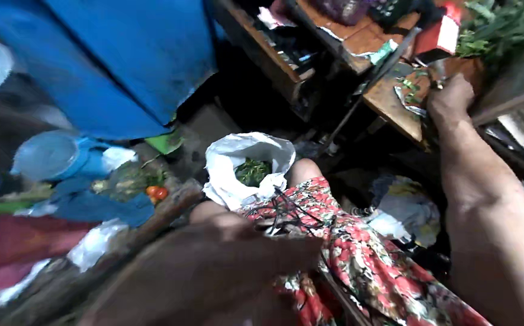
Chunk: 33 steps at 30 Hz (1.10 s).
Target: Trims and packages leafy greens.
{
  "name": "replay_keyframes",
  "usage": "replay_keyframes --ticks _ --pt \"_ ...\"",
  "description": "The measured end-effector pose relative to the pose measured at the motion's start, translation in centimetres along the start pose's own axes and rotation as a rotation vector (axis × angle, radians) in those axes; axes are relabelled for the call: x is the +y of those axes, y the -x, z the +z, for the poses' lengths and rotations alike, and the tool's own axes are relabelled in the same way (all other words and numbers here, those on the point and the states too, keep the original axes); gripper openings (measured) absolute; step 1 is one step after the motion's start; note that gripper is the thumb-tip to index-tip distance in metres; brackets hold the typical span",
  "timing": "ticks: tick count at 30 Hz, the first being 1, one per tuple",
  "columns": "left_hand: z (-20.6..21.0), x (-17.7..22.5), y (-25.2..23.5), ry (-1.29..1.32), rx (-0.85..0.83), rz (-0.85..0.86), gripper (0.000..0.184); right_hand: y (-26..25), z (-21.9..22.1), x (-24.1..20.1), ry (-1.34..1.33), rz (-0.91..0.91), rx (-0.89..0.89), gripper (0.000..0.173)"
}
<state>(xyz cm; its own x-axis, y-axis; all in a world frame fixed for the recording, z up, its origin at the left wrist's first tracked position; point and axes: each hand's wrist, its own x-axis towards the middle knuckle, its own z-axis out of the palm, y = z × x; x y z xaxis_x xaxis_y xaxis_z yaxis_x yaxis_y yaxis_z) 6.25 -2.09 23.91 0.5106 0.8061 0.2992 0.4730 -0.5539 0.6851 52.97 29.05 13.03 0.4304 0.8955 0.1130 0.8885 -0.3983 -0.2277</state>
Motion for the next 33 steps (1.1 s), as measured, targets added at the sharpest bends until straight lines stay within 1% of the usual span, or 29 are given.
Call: replay_keyframes --ticks 1,2,3,4,6,8,11,14,15,19,21,24,26,28,31,33 --pt "1.5 -1.6 0.2 0.066 0.239 0.004 0.026 -0.1 0.2 0.1 0.006 -0.019 0.019 0.047" --pt "2.9 -3.3 0.0 0.118 0.441 0.012 0.026 -0.4 0.4 0.2 0.015 -0.038 0.039 0.043" --pt "3.7 -5.0 -0.2 0.193 0.53 0.008 0.03 -0.7 0.5 0.2 0.027 -0.049 0.054 0.04" --pt "4.2 -6.4 -0.3 0.251 0.556 -0.019 0.034 -0.7 0.6 0.2 0.035 -0.064 0.065 0.039" --pt "5.1 -8.8 -0.1 0.289 0.554 -0.099 0.034 -0.7 0.5 0.3 0.033 -0.087 0.082 0.04" --pt "6.0 -10.5 0.3 0.246 0.559 -0.167 0.033 -0.7 0.6 0.4 0.007 -0.103 0.095 0.041" --pt "6.6 -11.6 1.1 0.206 0.577 -0.269 0.032 -0.5 1.2 0.9 -0.009 -0.151 0.165 0.037" --pt "6.8 -12.4 1.9 0.188 0.608 -0.313 0.03 -0.5 1.6 1.2 -0.025 -0.181 0.232 0.036" --pt "6.7 -12.5 2.0 0.188 0.616 -0.328 0.029 -0.4 1.3 1.1 -0.042 -0.147 0.211 0.039" --pt "7.0 -12.6 2.3 0.195 0.646 -0.377 0.029 -0.5 0.8 0.6 -0.1 0.086 0.041 0.049" --pt "7.4 -12.6 2.3 0.195 0.649 -0.408 0.028 -0.6 1.0 0.3 -0.11 0.125 0.011 0.048" --pt "8.2 -12.3 2.2 0.207 0.64 -0.476 0.028 -0.1 1.1 0.2 -0.095 0.006 0.055 0.04" --pt "8.6 -12.6 2.3 0.211 0.641 -0.475 0.028 0.1 1.2 0.4 -0.093 -0.094 0.11 0.036" --pt "8.9 -13.1 2.6 0.212 0.639 -0.46 0.027 0.4 1.3 0.5 -0.109 -0.132 0.131 0.035" --pt "8.7 -13.2 2.7 0.215 0.64 -0.452 0.027 0.8 0.6 0.6 -0.238 -0.153 0.199 0.034" --pt "8.6 -13.2 2.6 0.228 0.645 -0.444 0.026 1.2 -0.4 0.6 -0.368 -0.172 0.242 0.038"
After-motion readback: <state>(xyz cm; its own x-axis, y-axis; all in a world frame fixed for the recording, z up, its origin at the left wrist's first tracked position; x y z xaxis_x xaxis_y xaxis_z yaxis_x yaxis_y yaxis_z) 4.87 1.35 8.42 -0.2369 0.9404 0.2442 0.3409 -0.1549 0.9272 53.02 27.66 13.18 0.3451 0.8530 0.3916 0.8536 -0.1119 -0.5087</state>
